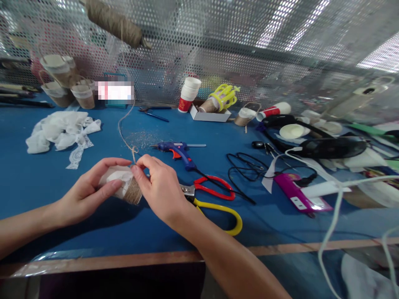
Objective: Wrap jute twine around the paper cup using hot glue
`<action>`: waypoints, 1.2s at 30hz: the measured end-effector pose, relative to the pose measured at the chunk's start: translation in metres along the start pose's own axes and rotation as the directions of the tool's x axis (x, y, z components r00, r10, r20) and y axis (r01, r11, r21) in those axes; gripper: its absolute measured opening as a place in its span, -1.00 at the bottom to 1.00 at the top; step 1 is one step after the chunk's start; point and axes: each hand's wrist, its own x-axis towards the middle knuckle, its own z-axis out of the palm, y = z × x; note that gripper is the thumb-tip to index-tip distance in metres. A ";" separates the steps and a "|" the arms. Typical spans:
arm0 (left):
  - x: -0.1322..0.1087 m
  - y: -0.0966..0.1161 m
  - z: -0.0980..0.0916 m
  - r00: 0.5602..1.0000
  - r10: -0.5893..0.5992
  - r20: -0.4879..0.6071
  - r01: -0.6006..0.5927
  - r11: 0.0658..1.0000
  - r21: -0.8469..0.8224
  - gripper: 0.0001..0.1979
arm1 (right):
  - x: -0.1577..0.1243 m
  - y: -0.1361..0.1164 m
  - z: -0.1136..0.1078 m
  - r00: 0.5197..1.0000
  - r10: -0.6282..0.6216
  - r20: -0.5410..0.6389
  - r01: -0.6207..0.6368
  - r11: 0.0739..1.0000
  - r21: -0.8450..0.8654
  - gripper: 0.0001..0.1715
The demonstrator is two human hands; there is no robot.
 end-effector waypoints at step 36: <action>0.008 0.010 0.007 0.956 -0.282 -0.077 0.247 0.921 -0.301 -0.67 | -0.005 -0.006 0.011 0.975 -0.102 -0.195 0.089 0.993 -0.076 -0.83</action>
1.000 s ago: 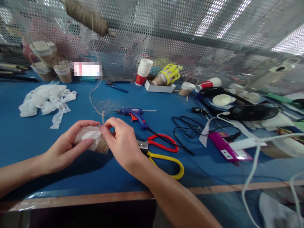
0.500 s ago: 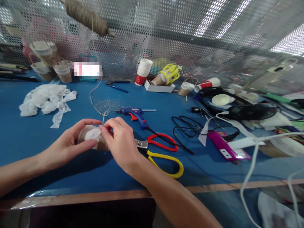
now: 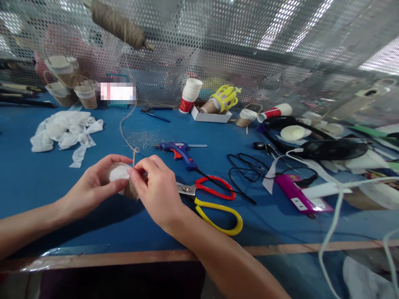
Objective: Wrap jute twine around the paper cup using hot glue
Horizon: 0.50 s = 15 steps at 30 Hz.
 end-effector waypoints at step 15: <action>-0.003 -0.004 -0.002 0.995 0.102 -0.004 -0.096 0.953 0.288 -0.79 | 0.018 0.003 -0.023 0.994 0.104 0.046 -0.110 0.983 0.150 -0.78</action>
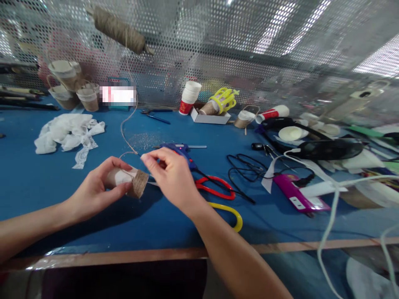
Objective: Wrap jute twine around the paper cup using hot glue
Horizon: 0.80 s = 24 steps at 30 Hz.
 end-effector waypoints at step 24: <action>0.002 -0.009 -0.004 0.971 0.236 -0.029 -0.229 0.962 0.145 -0.82 | 0.033 0.045 -0.055 0.911 0.412 -0.016 -0.384 0.833 -0.399 -0.60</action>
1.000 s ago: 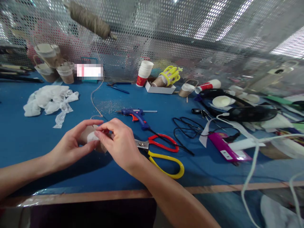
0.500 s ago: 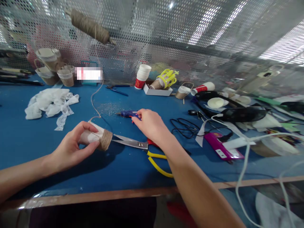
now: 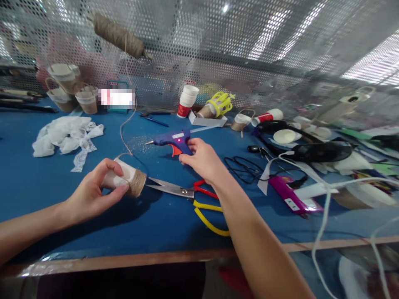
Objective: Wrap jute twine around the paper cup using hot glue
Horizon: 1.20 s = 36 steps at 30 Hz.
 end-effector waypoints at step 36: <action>0.009 -0.011 -0.004 0.994 -0.090 0.062 0.090 0.996 -0.005 -0.82 | -0.068 -0.010 0.005 0.878 -0.452 0.155 0.464 0.885 -0.046 -0.74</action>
